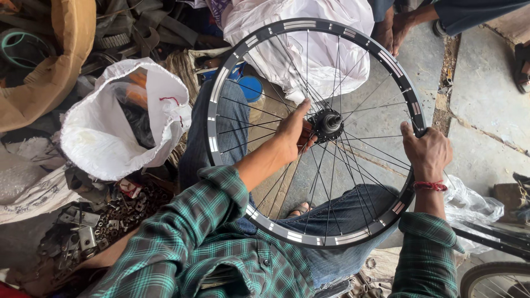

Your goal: The person sits on the ground and laces a bicycle wheel by hand, inserting spokes into the rim and hub, then tightening them. The person rotates the wheel to access different sections and continues the lacing process.

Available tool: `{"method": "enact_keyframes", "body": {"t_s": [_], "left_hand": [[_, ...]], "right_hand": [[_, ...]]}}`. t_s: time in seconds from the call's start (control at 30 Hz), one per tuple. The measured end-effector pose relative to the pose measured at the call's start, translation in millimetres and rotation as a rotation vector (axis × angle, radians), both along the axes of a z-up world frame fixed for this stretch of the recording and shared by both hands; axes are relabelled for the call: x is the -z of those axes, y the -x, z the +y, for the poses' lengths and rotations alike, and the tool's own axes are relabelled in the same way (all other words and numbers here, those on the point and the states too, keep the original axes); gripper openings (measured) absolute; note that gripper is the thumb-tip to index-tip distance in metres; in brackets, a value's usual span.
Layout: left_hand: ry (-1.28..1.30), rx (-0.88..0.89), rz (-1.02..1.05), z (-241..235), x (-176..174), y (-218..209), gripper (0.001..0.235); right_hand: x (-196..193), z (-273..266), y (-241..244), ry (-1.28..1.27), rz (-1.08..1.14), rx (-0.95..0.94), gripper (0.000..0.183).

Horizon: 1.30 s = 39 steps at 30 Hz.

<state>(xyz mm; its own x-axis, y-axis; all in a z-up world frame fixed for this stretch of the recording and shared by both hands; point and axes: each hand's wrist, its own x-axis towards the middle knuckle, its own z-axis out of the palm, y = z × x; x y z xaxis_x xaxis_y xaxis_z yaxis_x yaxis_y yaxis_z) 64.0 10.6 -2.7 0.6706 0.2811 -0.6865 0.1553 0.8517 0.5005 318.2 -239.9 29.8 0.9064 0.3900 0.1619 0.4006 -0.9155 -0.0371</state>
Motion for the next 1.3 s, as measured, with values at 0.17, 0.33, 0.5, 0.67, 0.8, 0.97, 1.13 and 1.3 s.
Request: {"method": "enact_keyframes", "body": {"t_s": [0.17,0.33,0.5,0.67,0.8,0.97,1.13,1.3], "left_hand": [[-0.086,0.042,-0.008,-4,-3,-9,0.054],[-0.085,-0.003,-0.035,-8,-1,-19,0.044],[-0.075,-0.020,-0.059,-12,4,-22,0.048],[-0.103,0.016,-0.074,-10,-3,-11,0.050],[-0.112,-0.004,-0.080,-6,-3,-3,0.050],[-0.128,-0.025,-0.104,0,-3,3,0.050],[-0.091,-0.019,-0.135,2,-2,9,0.046],[-0.070,0.032,-0.175,4,-5,20,0.038]], "right_hand": [[-9,12,5,0.074,0.014,0.070,0.074],[-42,46,40,-0.174,-0.317,-0.145,0.063],[-68,129,83,-0.209,0.029,-0.495,0.071],[-77,208,102,0.086,0.000,-0.553,0.073],[-81,208,92,0.123,-0.094,-0.462,0.074],[-89,157,85,-0.138,-0.213,-0.584,0.057],[-87,101,120,-0.125,-0.092,-0.451,0.038],[-83,72,194,-0.207,-0.036,-0.496,0.031]]}}
